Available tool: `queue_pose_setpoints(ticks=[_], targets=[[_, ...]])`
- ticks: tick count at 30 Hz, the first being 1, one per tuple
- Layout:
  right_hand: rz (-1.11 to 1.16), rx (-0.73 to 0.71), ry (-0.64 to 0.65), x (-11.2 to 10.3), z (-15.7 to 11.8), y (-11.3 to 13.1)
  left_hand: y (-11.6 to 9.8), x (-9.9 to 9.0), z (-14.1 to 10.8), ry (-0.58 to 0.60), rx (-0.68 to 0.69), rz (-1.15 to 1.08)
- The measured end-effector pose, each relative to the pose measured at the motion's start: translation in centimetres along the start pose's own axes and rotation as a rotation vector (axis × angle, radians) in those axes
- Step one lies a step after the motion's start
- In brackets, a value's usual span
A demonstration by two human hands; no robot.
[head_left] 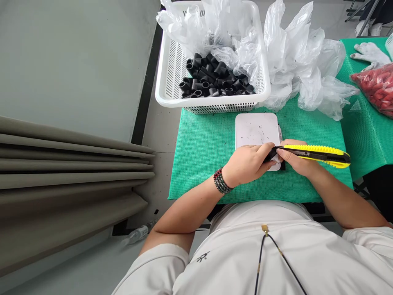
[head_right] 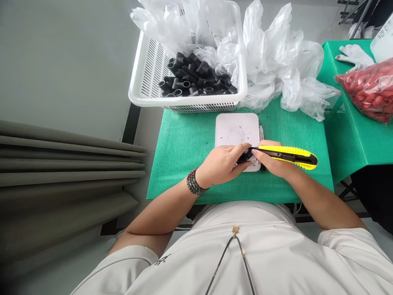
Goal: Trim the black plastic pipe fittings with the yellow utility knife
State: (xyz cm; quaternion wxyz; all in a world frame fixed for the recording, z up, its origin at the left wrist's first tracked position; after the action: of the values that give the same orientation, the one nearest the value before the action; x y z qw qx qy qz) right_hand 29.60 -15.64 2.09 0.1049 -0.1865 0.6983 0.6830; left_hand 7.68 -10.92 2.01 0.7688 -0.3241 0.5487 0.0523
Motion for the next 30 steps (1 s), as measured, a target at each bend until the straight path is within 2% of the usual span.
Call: queue_pose_setpoints(ticks=[14, 30], targets=[[-0.011, 0.018, -0.002, 0.02, 0.04, 0.20, -0.14, -0.02, -0.02, 0.007, -0.002, -0.009], [-0.016, 0.055, -0.018, 0.04, 0.06, 0.31, -0.54, -0.39, -0.09, 0.075, -0.016, 0.036]])
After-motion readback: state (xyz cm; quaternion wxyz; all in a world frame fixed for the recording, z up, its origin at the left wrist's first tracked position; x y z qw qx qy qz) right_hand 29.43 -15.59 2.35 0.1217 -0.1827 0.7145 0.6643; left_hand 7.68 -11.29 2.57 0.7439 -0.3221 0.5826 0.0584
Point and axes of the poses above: each hand's wrist, its own z-axis towards the middle knuckle, its own x-axis out of the palm, y = z × x, the point moved 1 cm from there along z, towards the middle knuckle
